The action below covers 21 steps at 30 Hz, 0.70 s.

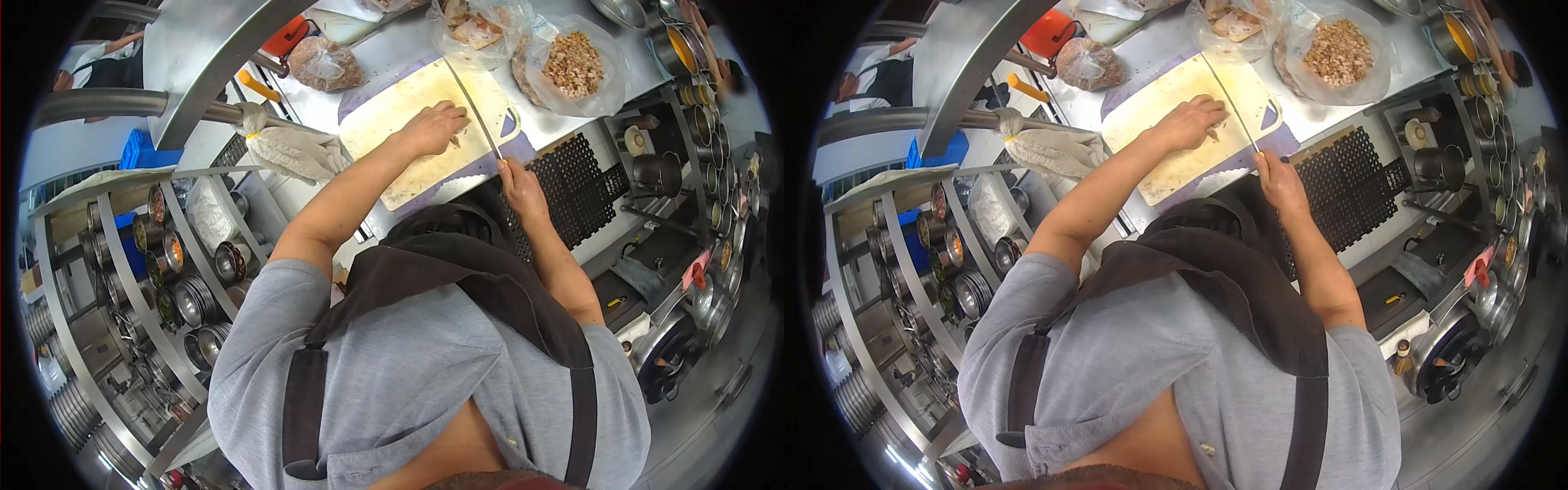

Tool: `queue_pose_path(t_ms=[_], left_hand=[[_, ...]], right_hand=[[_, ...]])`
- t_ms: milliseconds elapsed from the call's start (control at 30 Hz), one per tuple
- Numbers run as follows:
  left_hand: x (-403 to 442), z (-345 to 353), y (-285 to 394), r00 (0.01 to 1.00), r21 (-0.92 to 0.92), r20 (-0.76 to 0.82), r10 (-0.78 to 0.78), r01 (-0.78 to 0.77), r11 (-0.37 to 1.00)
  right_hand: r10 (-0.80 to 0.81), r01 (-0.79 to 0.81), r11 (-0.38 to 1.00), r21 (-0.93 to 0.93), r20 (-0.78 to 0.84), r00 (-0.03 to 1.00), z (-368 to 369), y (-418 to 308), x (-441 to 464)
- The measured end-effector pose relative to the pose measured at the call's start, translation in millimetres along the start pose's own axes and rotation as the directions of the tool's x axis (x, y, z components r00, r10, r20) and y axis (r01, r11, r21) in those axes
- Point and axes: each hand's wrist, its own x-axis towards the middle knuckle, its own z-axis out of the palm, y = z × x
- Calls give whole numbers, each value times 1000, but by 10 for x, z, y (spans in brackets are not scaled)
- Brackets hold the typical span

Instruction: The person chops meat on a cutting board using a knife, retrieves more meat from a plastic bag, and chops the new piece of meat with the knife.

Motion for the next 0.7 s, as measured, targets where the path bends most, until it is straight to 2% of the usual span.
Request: queue_pose_path(t_ms=[67,100,167,200,267,300,367,433,500,567,700], left_hand=[[13,38,-36,990,39,100,-99,95,995],[-25,62,-18,990,37,104,-91,87,995],[-169,125,47,968,-3,-37,-246,246,969],[-226,154,87,968,-2,-33,-247,247,969],[-332,217,170,924,-11,-31,-382,382,924],[-371,234,219,921,-12,-31,-388,388,922],[-424,271,304,895,-54,-208,-395,392,918],[-447,226,342,888,-76,-223,-403,396,915],[-477,198,320,879,-95,-242,-410,399,912],[-493,182,243,921,-166,-205,-332,302,939],[-526,176,158,930,-208,-221,-294,249,946]], right_hand=[[-5,5,1000,-10,-28,1000,2,49,-67],[50,-50,999,22,1,999,-3,26,-104],[106,-108,993,58,32,994,1,7,-148],[90,-92,995,45,47,995,11,3,-156],[70,-72,997,32,69,995,28,-31,-150],[74,-77,997,32,89,993,37,-70,-136],[78,-82,996,29,116,990,41,-146,-101],[80,-79,997,-11,178,981,54,-208,-45],[53,-52,999,-11,173,984,118,-211,11],[24,-22,1000,-10,168,985,163,-233,59],[55,-57,998,5,205,977,202,-305,133]])
